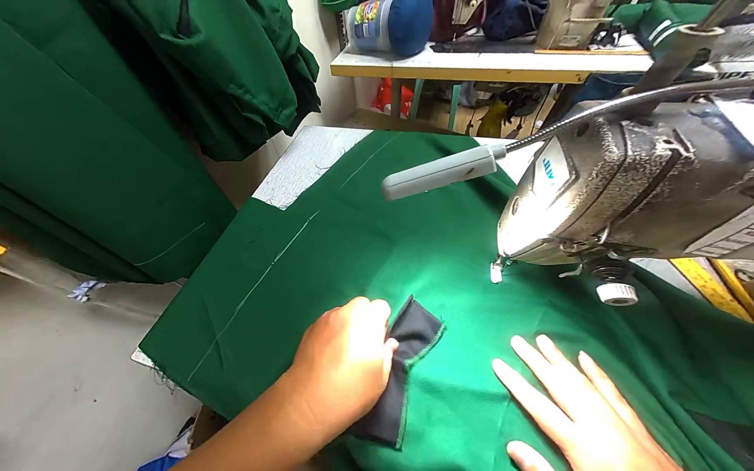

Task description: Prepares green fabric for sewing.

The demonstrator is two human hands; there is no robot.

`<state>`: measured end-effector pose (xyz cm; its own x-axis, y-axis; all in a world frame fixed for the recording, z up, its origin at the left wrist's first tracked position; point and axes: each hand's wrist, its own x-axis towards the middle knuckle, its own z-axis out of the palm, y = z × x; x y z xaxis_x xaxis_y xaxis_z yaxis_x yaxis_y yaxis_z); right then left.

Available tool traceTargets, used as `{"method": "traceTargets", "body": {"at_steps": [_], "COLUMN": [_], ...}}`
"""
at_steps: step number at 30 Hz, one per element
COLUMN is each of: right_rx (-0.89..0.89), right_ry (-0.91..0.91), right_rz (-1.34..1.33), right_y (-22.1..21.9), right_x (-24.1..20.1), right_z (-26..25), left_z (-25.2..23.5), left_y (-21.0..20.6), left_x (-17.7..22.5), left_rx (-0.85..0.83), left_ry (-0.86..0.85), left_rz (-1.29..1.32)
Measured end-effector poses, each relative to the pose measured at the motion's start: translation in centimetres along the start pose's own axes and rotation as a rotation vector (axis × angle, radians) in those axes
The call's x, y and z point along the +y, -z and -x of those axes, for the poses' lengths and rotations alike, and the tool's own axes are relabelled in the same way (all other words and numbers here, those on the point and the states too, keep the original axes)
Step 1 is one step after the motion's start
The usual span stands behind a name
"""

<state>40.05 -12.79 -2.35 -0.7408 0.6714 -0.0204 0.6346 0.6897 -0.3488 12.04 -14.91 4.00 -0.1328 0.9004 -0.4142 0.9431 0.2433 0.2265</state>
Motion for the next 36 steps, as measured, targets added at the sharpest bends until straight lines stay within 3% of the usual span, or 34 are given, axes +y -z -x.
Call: {"method": "traceTargets", "body": {"at_steps": [4, 6, 14, 16, 20, 26, 30, 36], "right_rx": [0.016, 0.019, -0.108, 0.016, 0.481, 0.532, 0.641, 0.652], "right_ry": [0.007, 0.013, -0.037, 0.070, 0.312, 0.482, 0.480, 0.446], "right_rz": [-0.006, -0.012, 0.022, 0.080, 0.204, 0.193, 0.202, 0.168], "right_y": [-0.1, -0.1, 1.8, 2.5, 0.4, -1.1, -2.7, -3.2], "right_x": [0.0, 0.0, -1.5, -2.3, -2.9, -3.9, -3.7, -3.5], "right_z": [0.1, 0.1, -0.2, -1.7, -8.6, -15.7, -16.1, -15.6], "left_z": [-0.1, -0.4, 4.3, 5.1, 4.8, 4.5, 3.8, 3.6], "left_y": [-3.7, -4.3, -5.6, -6.3, -7.2, -5.8, -6.2, -6.7], "left_x": [0.7, 0.9, -1.2, -1.6, -1.7, -1.0, -1.6, -1.8], "left_rx": [0.813, 0.926, 0.778, 0.724, 0.729, 0.831, 0.991, 0.993], "left_ry": [-0.125, -0.183, -0.087, -0.036, -0.006, -0.026, -0.035, -0.026], "left_rz": [-0.482, -0.570, -0.191, -0.154, -0.121, -0.226, -0.331, -0.404]}}
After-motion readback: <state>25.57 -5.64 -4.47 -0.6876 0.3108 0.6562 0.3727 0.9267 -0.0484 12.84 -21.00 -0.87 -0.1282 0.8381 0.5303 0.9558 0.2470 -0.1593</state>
